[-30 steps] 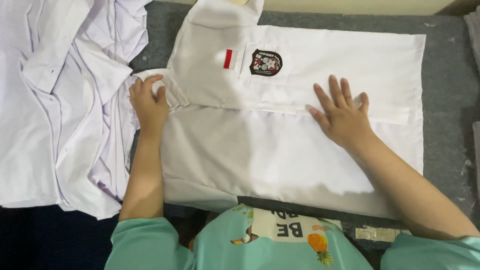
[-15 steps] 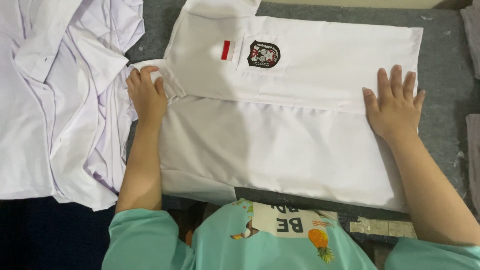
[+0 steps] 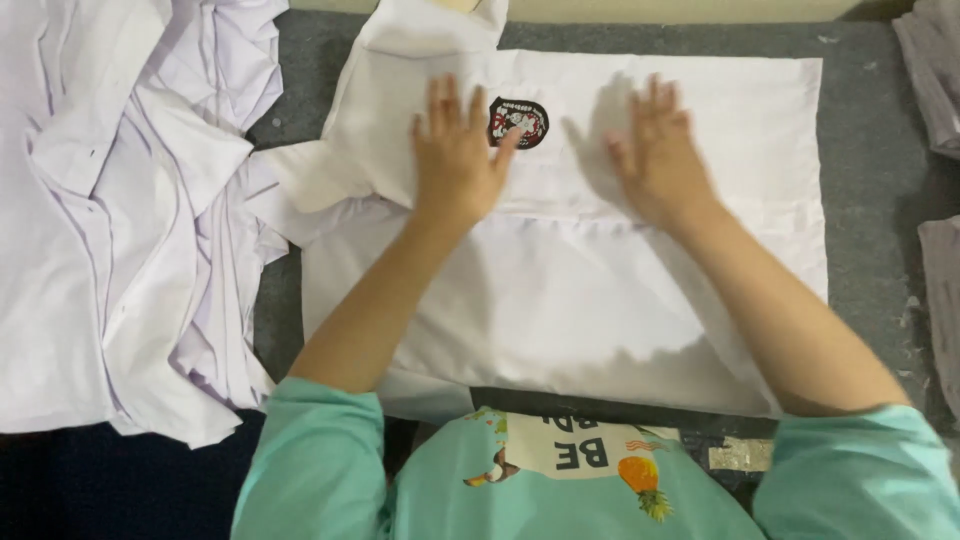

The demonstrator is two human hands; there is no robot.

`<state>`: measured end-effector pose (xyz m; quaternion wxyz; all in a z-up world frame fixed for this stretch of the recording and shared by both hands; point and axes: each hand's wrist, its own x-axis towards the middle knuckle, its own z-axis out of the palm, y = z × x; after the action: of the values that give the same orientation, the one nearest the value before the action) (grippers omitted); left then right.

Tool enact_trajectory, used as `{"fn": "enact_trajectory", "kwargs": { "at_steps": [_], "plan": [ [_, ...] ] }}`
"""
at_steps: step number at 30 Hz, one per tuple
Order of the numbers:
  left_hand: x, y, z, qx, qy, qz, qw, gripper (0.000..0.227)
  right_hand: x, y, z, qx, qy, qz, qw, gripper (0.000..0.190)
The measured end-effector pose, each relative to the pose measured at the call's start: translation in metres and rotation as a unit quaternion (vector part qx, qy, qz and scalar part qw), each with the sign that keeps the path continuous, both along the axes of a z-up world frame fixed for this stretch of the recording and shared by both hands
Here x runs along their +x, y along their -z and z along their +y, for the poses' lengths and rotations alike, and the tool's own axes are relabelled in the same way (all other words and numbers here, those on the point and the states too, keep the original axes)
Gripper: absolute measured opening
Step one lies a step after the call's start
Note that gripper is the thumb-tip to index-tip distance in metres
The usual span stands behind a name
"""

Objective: Inspecting a folded shirt and then unfolding and refolding a white collared shirt on a factory workbench.

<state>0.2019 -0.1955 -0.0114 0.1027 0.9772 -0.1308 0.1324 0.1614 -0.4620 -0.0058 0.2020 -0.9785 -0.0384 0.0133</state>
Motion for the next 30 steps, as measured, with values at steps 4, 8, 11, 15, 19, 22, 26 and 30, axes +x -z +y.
{"fn": "enact_trajectory", "kwargs": {
  "at_steps": [4, 8, 11, 15, 19, 22, 26, 30],
  "plan": [
    [0.043, 0.074, -0.062, 0.036, 0.004, -0.022, 0.999, 0.06, 0.034, 0.048, 0.065, 0.063, -0.036, 0.008, 0.997, 0.068],
    [0.057, 0.066, -0.023, -0.044, -0.002, 0.024, 0.999, 0.076, 0.039, 0.044, 0.035, -0.048, -0.043, -0.012, 0.998, 0.07],
    [0.065, 0.081, -0.001, -0.048, -0.028, -0.004, 0.998, 0.065, 0.036, 0.026, -0.006, -0.06, -0.03, 0.011, 0.998, 0.067],
    [0.08, 0.06, 0.034, -0.079, -0.12, 0.042, 0.989, 0.062, 0.03, -0.01, -0.063, -0.057, 0.109, 0.084, 0.989, 0.067],
    [0.104, 0.079, 0.084, -0.133, -0.185, 0.075, 0.971, 0.06, 0.018, -0.029, -0.106, -0.066, 0.215, 0.107, 0.968, 0.064],
    [0.092, 0.046, 0.077, -0.14, -0.191, 0.152, 0.959, 0.064, 0.021, -0.015, -0.132, -0.021, 0.281, 0.089, 0.955, 0.064],
    [0.087, 0.039, 0.071, -0.114, -0.189, 0.156, 0.963, 0.066, 0.015, -0.009, -0.151, 0.02, 0.298, 0.079, 0.951, 0.064],
    [0.086, 0.038, 0.069, -0.106, -0.193, 0.157, 0.963, 0.067, 0.01, 0.039, -0.218, -0.019, 0.164, -0.202, 0.965, 0.024]
  ]
}}
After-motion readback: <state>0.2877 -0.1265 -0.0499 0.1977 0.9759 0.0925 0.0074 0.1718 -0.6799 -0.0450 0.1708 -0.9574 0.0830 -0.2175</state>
